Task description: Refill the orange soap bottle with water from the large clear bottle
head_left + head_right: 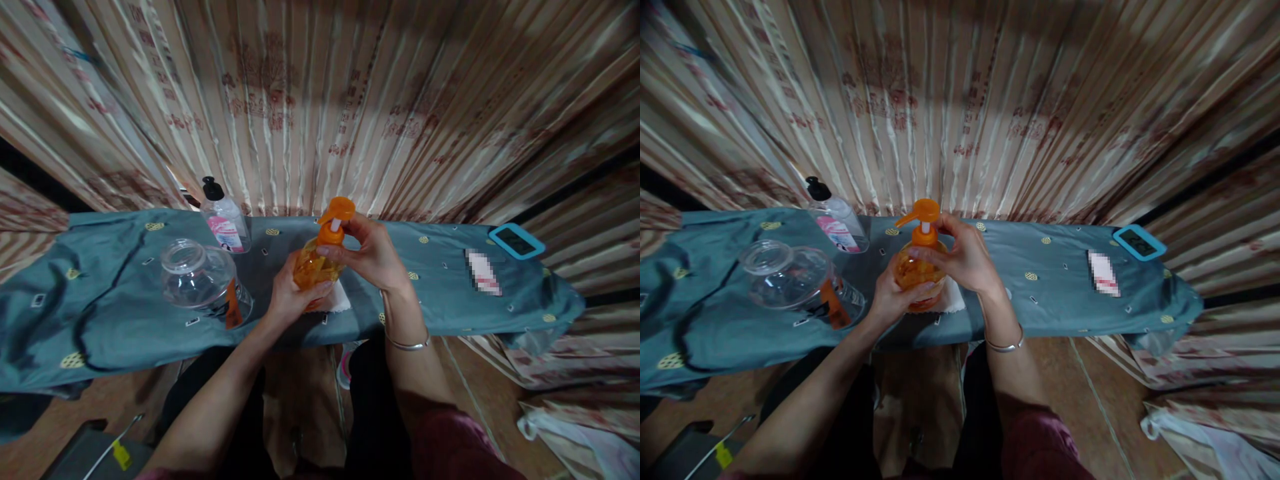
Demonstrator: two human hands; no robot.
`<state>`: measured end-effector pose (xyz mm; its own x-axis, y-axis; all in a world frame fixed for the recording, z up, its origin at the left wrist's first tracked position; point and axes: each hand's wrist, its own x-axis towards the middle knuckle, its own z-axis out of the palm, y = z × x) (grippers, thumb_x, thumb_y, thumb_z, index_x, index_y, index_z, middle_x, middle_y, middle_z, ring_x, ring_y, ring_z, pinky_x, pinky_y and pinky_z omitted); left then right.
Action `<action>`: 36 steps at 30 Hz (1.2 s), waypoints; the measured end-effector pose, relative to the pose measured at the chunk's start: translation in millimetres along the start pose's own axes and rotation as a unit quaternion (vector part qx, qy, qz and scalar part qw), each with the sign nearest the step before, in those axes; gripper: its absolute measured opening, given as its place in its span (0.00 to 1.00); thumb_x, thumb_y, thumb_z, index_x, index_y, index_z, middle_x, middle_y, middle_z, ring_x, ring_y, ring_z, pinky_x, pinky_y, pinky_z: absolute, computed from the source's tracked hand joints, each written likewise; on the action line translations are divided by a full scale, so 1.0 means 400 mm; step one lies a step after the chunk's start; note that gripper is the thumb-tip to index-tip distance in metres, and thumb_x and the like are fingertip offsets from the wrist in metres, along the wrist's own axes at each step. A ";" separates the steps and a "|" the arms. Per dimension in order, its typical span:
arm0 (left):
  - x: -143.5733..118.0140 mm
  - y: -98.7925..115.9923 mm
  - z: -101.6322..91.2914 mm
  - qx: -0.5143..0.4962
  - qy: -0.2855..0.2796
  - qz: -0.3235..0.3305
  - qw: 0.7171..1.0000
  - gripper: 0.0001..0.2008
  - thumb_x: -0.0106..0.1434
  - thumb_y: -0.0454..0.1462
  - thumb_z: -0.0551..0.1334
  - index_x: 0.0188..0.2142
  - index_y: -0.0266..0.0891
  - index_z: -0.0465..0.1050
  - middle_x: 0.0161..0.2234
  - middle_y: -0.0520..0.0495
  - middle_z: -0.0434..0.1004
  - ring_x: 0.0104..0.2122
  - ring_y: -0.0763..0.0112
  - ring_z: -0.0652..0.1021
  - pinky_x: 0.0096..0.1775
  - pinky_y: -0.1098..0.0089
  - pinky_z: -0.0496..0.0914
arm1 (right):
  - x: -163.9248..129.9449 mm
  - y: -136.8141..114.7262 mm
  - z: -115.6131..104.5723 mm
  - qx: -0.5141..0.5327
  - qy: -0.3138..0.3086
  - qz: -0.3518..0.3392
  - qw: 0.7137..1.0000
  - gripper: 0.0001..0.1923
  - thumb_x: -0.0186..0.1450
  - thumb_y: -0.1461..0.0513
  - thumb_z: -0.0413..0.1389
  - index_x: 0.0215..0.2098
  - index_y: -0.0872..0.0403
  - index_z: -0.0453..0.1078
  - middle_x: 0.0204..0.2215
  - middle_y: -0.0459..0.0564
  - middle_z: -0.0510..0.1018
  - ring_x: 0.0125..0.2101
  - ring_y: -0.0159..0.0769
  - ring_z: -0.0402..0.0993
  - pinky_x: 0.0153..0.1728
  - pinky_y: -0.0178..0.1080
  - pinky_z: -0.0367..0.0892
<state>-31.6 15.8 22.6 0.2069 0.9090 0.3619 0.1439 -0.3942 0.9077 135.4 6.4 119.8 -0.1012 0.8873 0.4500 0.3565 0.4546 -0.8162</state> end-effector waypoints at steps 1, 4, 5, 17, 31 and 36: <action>0.000 -0.001 0.001 0.000 0.000 -0.001 1.000 0.30 0.50 0.46 0.74 0.50 0.41 0.70 0.43 0.47 0.82 0.40 0.61 0.83 0.42 0.62 0.78 | -0.001 0.000 0.002 0.019 0.003 -0.004 1.000 0.15 0.59 0.56 0.69 0.40 0.53 0.73 0.36 0.49 0.78 0.41 0.44 0.75 0.48 0.48 0.68; 0.000 -0.002 0.004 -0.001 0.000 -0.004 1.000 0.29 0.51 0.47 0.73 0.50 0.41 0.70 0.42 0.47 0.82 0.39 0.61 0.83 0.41 0.63 0.78 | -0.002 -0.010 0.009 0.086 0.018 -0.006 0.996 0.16 0.59 0.58 0.70 0.42 0.53 0.73 0.38 0.49 0.79 0.42 0.42 0.76 0.47 0.44 0.68; -0.001 -0.002 0.005 -0.003 0.000 -0.005 1.000 0.29 0.51 0.47 0.73 0.50 0.41 0.70 0.42 0.47 0.82 0.40 0.61 0.83 0.41 0.63 0.78 | -0.001 -0.016 0.010 0.114 0.026 -0.006 0.993 0.15 0.59 0.59 0.70 0.41 0.52 0.74 0.37 0.48 0.79 0.41 0.40 0.75 0.46 0.42 0.69; -0.001 -0.003 0.008 0.003 -0.004 -0.002 1.000 0.31 0.50 0.48 0.74 0.51 0.40 0.70 0.45 0.45 0.82 0.43 0.58 0.83 0.45 0.59 0.77 | -0.001 -0.069 0.012 0.228 0.081 -0.019 0.970 0.13 0.58 0.65 0.69 0.40 0.50 0.76 0.32 0.41 0.79 0.34 0.33 0.76 0.38 0.36 0.72; -0.008 0.009 0.009 -0.031 -0.020 -0.001 0.999 0.31 0.51 0.46 0.74 0.51 0.39 0.70 0.47 0.44 0.82 0.46 0.57 0.82 0.49 0.58 0.76 | -0.006 -0.094 0.014 0.188 0.178 -0.111 0.959 0.13 0.60 0.63 0.69 0.43 0.50 0.80 0.35 0.39 0.84 0.37 0.30 0.82 0.40 0.30 0.77; -0.007 0.010 0.009 -0.030 -0.025 0.001 0.999 0.30 0.51 0.46 0.74 0.51 0.38 0.70 0.46 0.44 0.82 0.45 0.58 0.82 0.49 0.59 0.76 | -0.004 -0.089 0.011 0.191 0.194 -0.128 0.954 0.14 0.59 0.66 0.69 0.44 0.52 0.80 0.35 0.40 0.84 0.36 0.27 0.81 0.40 0.26 0.75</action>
<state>-28.1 11.3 24.3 0.2549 0.8998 0.3540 0.0852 -0.3856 0.9187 118.9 -10.9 146.5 0.2387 0.6811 0.6922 -0.0055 0.7137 -0.7004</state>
